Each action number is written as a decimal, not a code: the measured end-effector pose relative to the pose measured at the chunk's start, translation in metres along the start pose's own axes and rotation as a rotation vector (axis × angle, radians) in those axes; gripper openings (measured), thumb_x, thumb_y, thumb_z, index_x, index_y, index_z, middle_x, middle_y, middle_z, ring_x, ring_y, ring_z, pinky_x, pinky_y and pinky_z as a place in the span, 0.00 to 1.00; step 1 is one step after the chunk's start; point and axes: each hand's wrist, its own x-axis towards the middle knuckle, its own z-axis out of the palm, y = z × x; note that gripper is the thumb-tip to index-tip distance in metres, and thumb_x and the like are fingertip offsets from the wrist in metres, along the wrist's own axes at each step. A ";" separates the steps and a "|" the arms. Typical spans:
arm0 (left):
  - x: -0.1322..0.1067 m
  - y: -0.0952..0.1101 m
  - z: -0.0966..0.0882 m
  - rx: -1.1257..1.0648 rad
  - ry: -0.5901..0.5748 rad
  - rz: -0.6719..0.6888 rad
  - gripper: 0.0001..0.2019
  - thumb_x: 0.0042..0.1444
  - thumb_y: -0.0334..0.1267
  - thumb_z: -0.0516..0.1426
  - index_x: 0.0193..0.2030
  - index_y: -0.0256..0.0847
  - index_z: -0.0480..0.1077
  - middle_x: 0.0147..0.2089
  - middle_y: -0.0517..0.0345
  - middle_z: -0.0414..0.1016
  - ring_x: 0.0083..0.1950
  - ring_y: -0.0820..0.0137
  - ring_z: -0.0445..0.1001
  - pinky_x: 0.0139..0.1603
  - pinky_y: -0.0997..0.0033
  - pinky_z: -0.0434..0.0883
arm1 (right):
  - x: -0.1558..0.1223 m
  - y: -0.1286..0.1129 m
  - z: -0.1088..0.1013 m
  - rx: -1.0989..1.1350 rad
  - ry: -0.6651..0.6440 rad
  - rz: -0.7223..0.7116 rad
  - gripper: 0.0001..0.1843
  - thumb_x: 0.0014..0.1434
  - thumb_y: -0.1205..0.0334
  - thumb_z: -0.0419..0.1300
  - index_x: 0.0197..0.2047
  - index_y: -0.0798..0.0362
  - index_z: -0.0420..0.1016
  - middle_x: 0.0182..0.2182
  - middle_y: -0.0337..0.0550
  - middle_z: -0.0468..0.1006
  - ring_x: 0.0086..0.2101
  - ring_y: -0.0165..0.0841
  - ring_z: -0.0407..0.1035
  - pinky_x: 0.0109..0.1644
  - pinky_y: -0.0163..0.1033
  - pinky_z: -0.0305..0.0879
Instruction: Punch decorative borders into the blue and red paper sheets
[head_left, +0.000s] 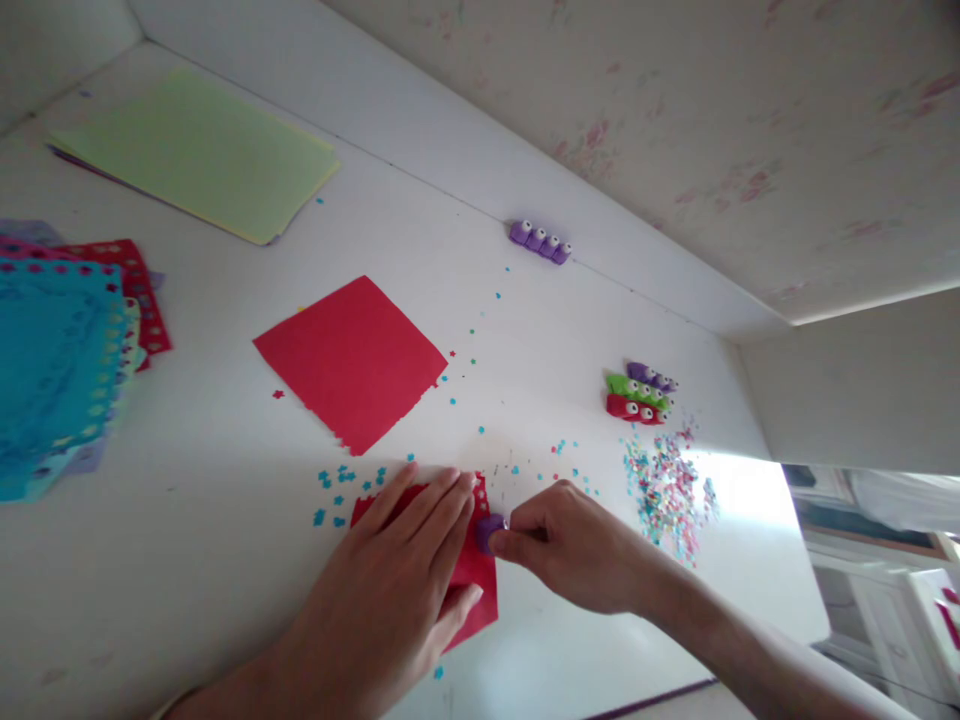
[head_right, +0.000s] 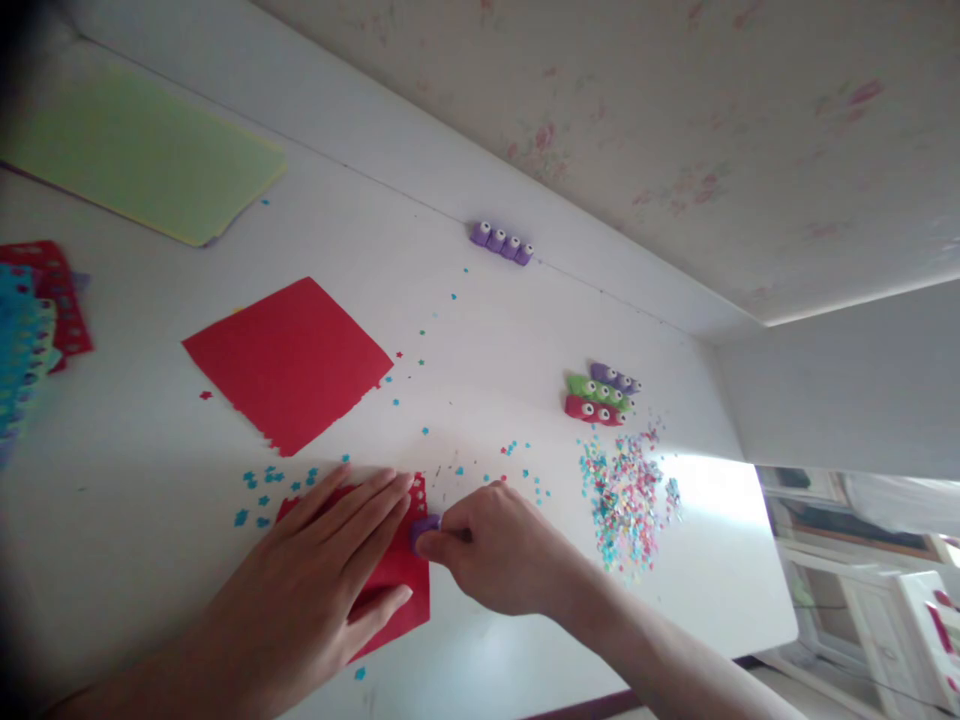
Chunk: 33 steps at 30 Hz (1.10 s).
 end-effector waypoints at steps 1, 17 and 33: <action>0.000 0.000 0.000 0.001 0.000 0.001 0.32 0.58 0.49 0.59 0.64 0.32 0.62 0.66 0.47 0.65 0.67 0.59 0.61 0.74 0.55 0.40 | 0.000 0.000 0.000 0.002 0.007 -0.002 0.24 0.61 0.55 0.54 0.16 0.54 0.55 0.16 0.31 0.47 0.19 0.24 0.45 0.21 0.32 0.44; 0.004 0.015 0.003 0.125 0.067 0.297 0.17 0.63 0.33 0.52 0.57 0.31 0.70 0.60 0.48 0.73 0.64 0.60 0.67 0.73 0.59 0.46 | 0.002 0.002 0.006 0.023 0.083 0.022 0.11 0.48 0.68 0.53 0.16 0.54 0.61 0.15 0.32 0.51 0.20 0.25 0.49 0.23 0.32 0.46; 0.008 0.003 -0.007 0.114 0.051 0.133 0.24 0.63 0.42 0.55 0.61 0.29 0.66 0.62 0.42 0.70 0.63 0.58 0.68 0.66 0.56 0.61 | -0.005 0.000 -0.001 0.092 0.083 0.037 0.19 0.56 0.50 0.58 0.20 0.53 0.72 0.13 0.32 0.58 0.18 0.24 0.52 0.22 0.34 0.47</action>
